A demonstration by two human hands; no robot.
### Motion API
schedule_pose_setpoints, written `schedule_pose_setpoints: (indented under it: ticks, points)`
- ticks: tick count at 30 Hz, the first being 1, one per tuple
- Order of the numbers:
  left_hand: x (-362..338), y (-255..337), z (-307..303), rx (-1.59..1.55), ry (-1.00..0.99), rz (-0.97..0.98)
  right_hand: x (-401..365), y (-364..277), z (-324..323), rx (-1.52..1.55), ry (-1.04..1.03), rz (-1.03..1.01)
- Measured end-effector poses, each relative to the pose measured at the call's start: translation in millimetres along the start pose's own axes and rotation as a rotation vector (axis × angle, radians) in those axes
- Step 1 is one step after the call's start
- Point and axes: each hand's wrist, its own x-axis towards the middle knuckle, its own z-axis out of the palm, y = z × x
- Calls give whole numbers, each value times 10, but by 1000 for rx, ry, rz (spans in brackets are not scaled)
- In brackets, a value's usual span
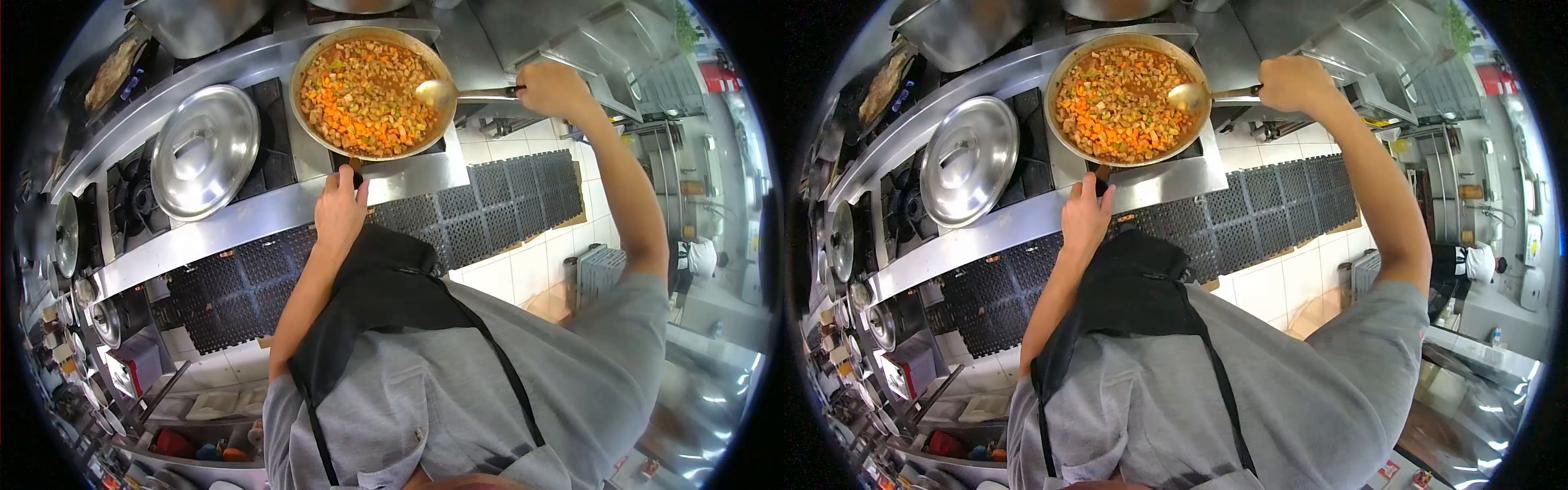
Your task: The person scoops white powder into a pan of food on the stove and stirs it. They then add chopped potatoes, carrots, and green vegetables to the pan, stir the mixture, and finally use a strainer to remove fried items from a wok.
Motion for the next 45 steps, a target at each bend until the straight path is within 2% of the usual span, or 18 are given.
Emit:
schedule_pose_setpoints:
  ticks: [4,6,7,9,10,12,14,16,18,19,21,24,29,34,37,38,41,45]
  points:
    - [2,-6,14,36,2,14,49,-189,-189,-31,-142,38]
    - [-1,7,11,50,0,19,112,-282,-201,-137,-143,-71]
    - [4,8,11,71,-15,18,177,-313,-170,-129,-144,-72]
    - [2,-6,9,98,-32,20,390,-320,-44,-95,-303,-114]
    - [0,-19,25,81,-26,16,588,-247,233,-90,-303,-111]
    - [3,-36,64,63,-17,13,961,-89,859,157,-461,-422]
    - [0,-56,81,1,7,16,512,-455,673,560,-413,-311]
    - [2,-36,76,-5,36,14,469,-663,1007,617,-441,-179]
    - [5,-5,91,-10,63,11,476,-912,1535,632,-250,-112]
    - [9,-3,88,16,67,9,438,-1031,1501,636,-249,-111]
    - [15,-7,85,48,64,16,362,-1285,1417,672,-212,116]
    - [1,-2,87,22,20,-23,340,-1343,1355,702,-156,185]
    - [5,-3,68,8,-8,-49,121,-979,1387,550,-95,171]
    - [-6,-41,93,32,13,-20,-163,-560,1155,272,217,94]
    - [-15,-4,80,36,26,-26,-190,-330,1023,129,324,47]
    - [-16,11,76,40,24,-32,-146,-242,1017,127,326,41]
    - [-28,1,91,43,29,-35,153,58,993,-5,562,-94]
    - [-33,64,70,61,39,-80,770,370,881,2,590,-95]
